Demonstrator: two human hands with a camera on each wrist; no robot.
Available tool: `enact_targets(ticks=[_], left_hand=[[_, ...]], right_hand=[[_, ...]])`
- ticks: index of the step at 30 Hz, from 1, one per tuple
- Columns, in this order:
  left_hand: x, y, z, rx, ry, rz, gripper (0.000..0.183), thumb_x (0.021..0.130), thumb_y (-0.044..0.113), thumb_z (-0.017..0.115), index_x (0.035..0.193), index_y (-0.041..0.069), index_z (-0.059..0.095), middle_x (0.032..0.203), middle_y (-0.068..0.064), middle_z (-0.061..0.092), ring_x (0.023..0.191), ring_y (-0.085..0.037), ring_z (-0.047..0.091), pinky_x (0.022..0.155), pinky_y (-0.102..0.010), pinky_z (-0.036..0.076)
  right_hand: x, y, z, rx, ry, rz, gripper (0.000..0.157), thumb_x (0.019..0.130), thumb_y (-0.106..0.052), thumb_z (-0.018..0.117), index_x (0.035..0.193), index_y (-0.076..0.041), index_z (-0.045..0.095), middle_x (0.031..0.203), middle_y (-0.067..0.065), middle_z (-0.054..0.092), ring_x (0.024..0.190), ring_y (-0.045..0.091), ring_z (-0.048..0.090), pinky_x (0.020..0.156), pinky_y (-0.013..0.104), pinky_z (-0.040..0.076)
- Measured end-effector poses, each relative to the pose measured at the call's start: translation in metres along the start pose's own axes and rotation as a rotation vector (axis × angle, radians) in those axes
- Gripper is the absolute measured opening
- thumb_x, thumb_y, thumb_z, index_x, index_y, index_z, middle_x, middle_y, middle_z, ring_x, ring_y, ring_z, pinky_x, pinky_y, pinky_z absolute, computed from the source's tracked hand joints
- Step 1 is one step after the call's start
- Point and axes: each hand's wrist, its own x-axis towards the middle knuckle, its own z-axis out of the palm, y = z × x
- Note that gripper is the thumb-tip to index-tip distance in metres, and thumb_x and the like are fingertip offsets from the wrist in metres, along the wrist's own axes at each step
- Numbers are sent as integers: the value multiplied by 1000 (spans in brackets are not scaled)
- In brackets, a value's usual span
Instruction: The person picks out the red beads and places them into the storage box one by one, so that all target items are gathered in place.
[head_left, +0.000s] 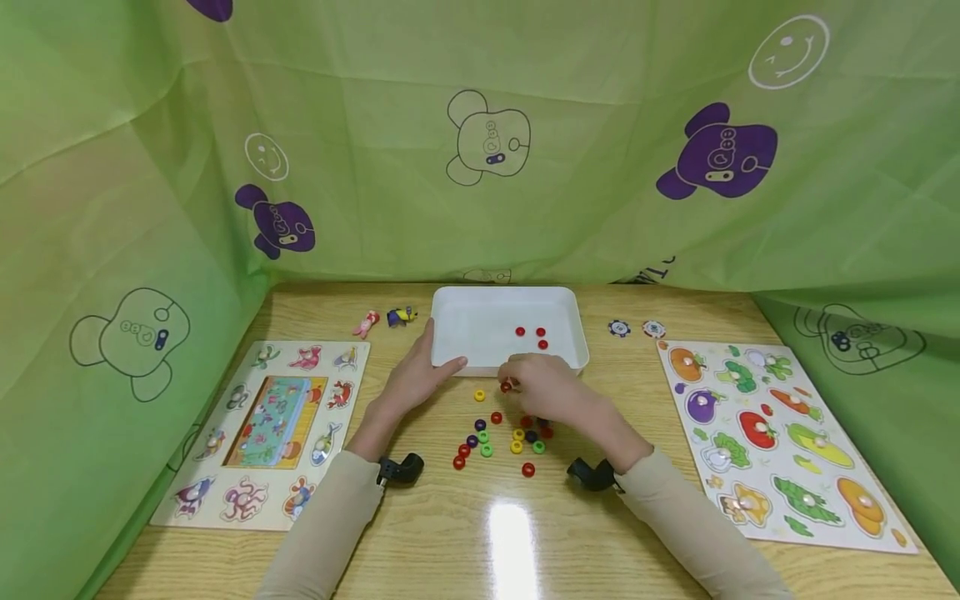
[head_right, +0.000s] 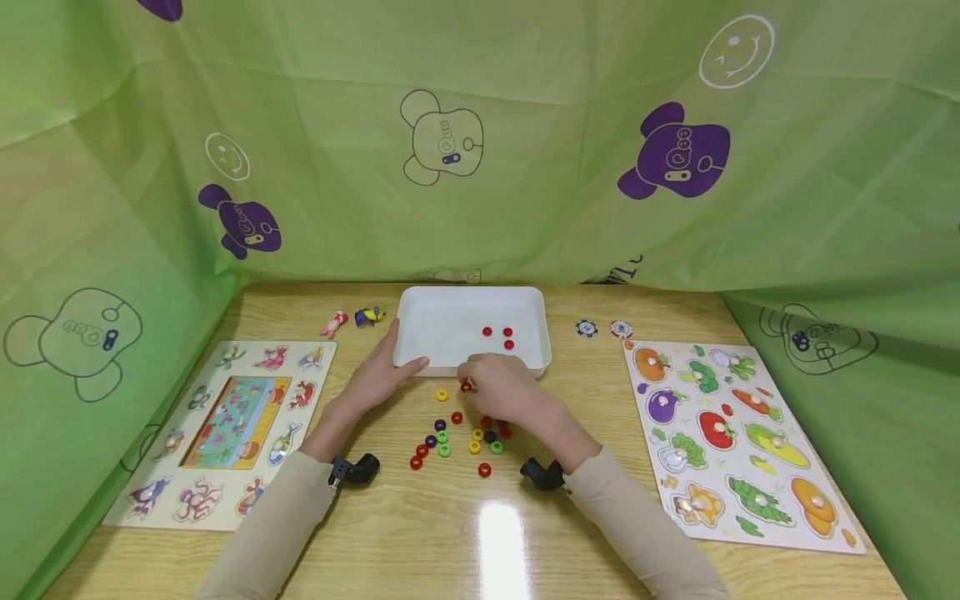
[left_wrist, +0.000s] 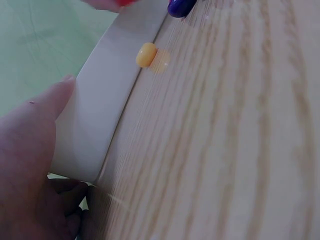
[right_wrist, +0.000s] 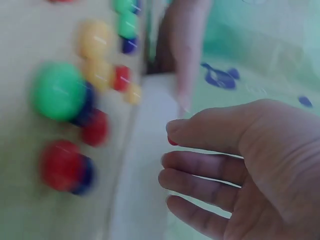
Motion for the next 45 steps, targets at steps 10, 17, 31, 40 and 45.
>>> enact_targets(ticks=[10, 17, 31, 40, 45], left_hand=[[0, 0, -4, 7, -6, -11, 104, 78, 70, 51, 150, 18, -2, 157, -10, 11, 142, -31, 20, 109, -54, 28], [0, 1, -2, 4, -8, -5, 105, 78, 72, 50, 150, 18, -3, 157, -11, 11, 142, -31, 20, 109, -54, 28], [1, 3, -1, 1, -13, -1, 105, 77, 71, 51, 150, 18, -2, 157, -11, 12, 142, -32, 21, 108, -56, 29], [0, 4, -1, -6, -14, -14, 104, 78, 70, 51, 150, 18, -2, 157, -11, 12, 142, -32, 21, 107, -56, 30], [0, 3, -1, -1, -8, -20, 106, 76, 75, 49, 150, 19, -3, 157, -10, 12, 142, -31, 22, 107, -55, 31]], right_hand=[[35, 33, -14, 44, 111, 168, 8, 83, -19, 66, 90, -17, 69, 76, -4, 62, 63, 14, 52, 49, 25, 38], [51, 49, 3, -27, 125, 238, 10, 83, -13, 63, 89, -15, 70, 83, 0, 65, 71, 16, 58, 58, 31, 47], [54, 61, 11, -48, 99, 289, 14, 84, -15, 59, 94, -15, 70, 88, 1, 64, 76, 18, 57, 65, 35, 49], [33, 36, -14, 0, 107, 154, 23, 82, -22, 68, 104, -14, 69, 95, 2, 68, 82, 16, 62, 66, 34, 51], [19, 17, -21, 4, 52, 92, 24, 83, -24, 69, 105, -16, 69, 100, 1, 68, 87, 16, 63, 67, 33, 51]])
